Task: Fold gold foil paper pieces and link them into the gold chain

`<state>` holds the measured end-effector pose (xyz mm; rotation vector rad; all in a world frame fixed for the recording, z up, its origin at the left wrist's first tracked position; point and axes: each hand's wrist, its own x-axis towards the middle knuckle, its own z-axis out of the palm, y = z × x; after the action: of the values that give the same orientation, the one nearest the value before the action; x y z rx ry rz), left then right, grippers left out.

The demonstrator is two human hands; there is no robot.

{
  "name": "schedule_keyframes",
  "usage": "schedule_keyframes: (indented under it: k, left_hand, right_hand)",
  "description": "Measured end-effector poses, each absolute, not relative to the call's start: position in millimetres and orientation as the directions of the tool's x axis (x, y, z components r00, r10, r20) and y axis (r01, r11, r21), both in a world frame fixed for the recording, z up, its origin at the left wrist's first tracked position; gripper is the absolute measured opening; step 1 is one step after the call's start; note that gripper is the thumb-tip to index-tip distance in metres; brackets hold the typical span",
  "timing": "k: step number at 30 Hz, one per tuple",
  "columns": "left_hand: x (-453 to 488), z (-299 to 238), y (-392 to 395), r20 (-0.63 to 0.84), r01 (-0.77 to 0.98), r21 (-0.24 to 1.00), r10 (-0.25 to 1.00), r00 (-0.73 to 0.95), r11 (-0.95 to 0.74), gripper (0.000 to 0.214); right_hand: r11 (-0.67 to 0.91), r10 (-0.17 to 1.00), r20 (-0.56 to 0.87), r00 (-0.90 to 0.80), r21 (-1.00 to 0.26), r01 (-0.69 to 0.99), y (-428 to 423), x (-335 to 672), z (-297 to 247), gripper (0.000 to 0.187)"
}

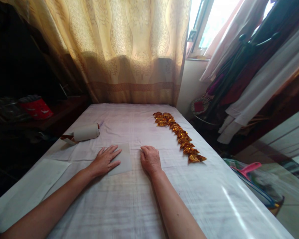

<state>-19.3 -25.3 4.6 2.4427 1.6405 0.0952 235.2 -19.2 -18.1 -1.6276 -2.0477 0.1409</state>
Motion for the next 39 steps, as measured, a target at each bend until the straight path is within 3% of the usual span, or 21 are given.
schedule_keyframes:
  k: [7, 12, 21, 24, 28, 39]
  left_hand:
    - [-15.7, -6.5, -29.1, -0.033, 0.921, 0.171, 0.933, 0.359, -0.349, 0.056]
    - [-13.8, -5.2, -34.8, -0.025, 0.903, 0.165, 0.914, 0.406, -0.396, 0.056]
    - [-15.8, -10.5, -37.3, 0.006, 0.892, 0.149, 0.903, 0.43, -0.426, 0.055]
    - [-16.7, -15.7, -37.0, 0.05, 0.886, 0.153, 0.899, 0.435, -0.437, 0.054]
    - [-16.6, -17.6, -37.0, 0.074, 0.883, 0.171, 0.899, 0.431, -0.437, 0.053]
    - [-22.7, -21.8, -35.7, 0.187, 0.827, 0.263, 0.867, 0.462, -0.498, 0.045]
  right_hand:
    - [0.506, 0.855, 0.355, -0.378, -0.411, 0.758, -50.1, 229.5, -12.6, 0.032]
    - [0.643, 0.766, 0.345, -0.543, -0.384, 0.663, -69.7, 228.9, -11.3, 0.045]
    - [0.634, 0.771, 0.351, -0.531, -0.352, 0.689, -65.3, 217.3, -10.5, 0.022]
    - [0.632, 0.775, 0.321, -0.545, -0.369, 0.681, -65.6, 216.9, -6.7, 0.025]
    - [0.633, 0.774, 0.28, -0.568, -0.393, 0.668, -67.4, 217.1, -2.3, 0.05]
    - [0.594, 0.804, 0.324, -0.498, -0.391, 0.703, -59.0, 209.5, -13.8, 0.03]
